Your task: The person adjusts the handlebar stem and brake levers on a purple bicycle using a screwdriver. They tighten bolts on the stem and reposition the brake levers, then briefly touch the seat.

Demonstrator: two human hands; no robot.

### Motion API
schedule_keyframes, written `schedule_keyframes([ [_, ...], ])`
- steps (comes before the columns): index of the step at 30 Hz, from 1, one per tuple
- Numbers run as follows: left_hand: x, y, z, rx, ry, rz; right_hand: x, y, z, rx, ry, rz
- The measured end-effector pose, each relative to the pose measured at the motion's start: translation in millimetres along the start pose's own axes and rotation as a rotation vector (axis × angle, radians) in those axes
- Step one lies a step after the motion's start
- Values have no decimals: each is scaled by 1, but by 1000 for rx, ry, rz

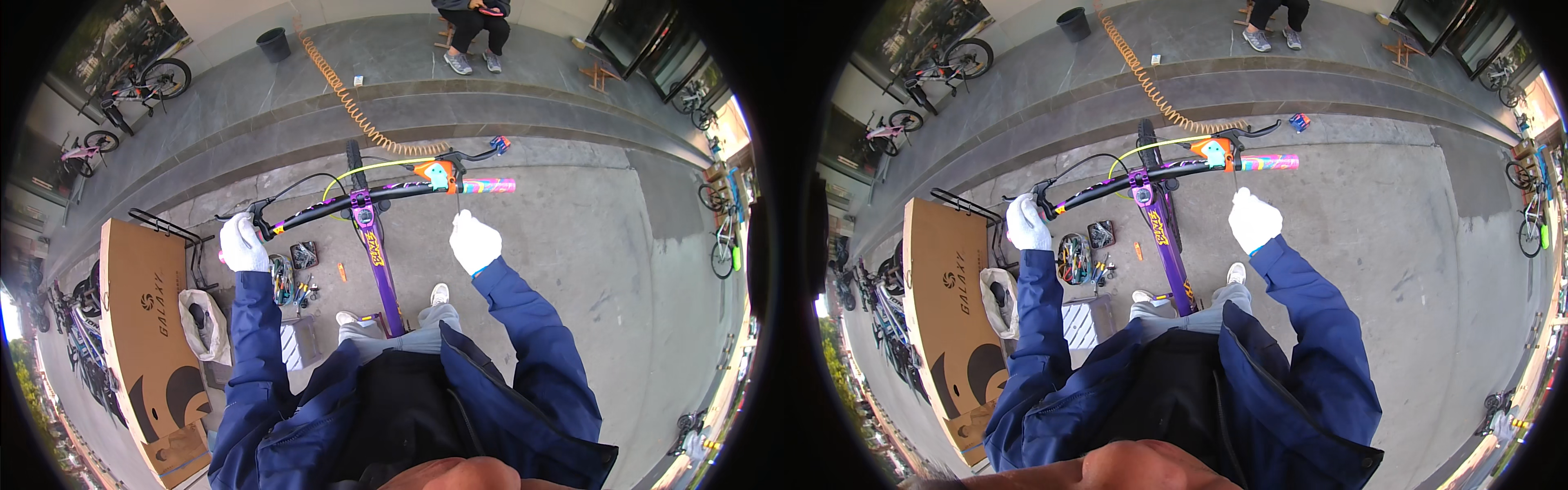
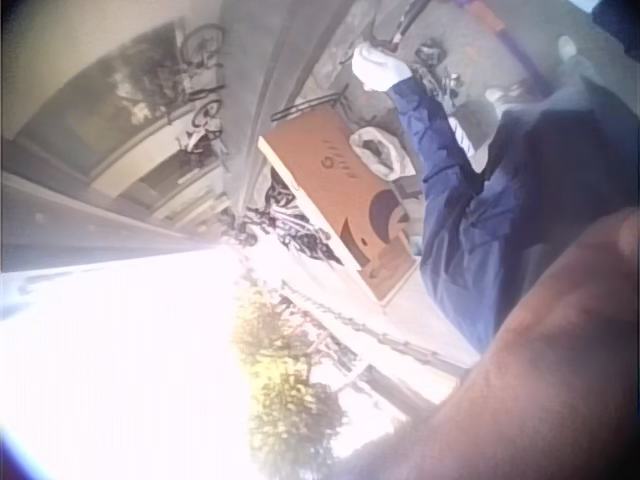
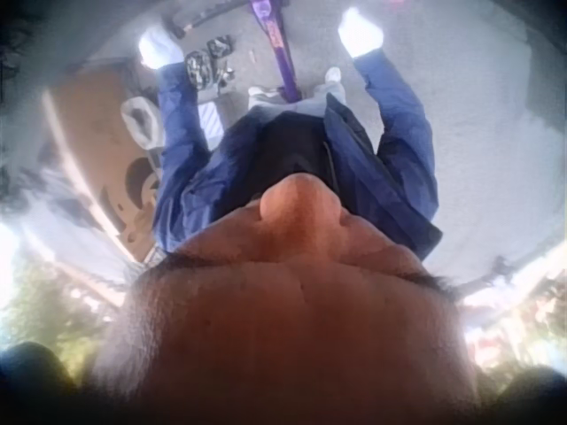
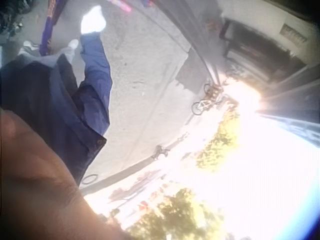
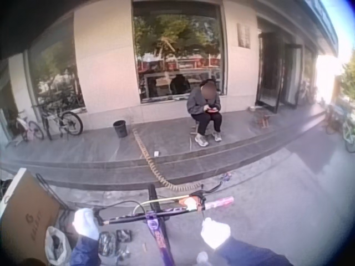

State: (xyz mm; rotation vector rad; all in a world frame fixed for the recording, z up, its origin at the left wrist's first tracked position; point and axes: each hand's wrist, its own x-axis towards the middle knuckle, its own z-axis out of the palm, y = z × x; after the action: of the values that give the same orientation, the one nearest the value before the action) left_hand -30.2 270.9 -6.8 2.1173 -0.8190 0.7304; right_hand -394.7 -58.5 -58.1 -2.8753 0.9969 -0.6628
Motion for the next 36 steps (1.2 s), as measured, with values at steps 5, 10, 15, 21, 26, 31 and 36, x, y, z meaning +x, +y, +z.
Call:
schedule_keyframes([
  [5,-2,-21,20,110,18,56,49,81,-65,-283,-12,-246],
  [10,-3,-24,20,107,-16,5,113,84,-90,-276,236,-472],
  [15,-1,-25,19,78,-32,-9,186,28,-96,-300,156,-341],
  [21,-3,-25,19,115,-33,-12,161,-91,-74,-82,122,-723],
  [26,-1,-18,14,-88,-98,-212,114,-103,-64,-8,74,-526],
  [31,-8,37,-3,-557,118,-273,36,-106,-80,768,39,-282],
  [36,-67,157,16,-1308,-361,-498,-27,-135,-83,1046,-240,-240],
])
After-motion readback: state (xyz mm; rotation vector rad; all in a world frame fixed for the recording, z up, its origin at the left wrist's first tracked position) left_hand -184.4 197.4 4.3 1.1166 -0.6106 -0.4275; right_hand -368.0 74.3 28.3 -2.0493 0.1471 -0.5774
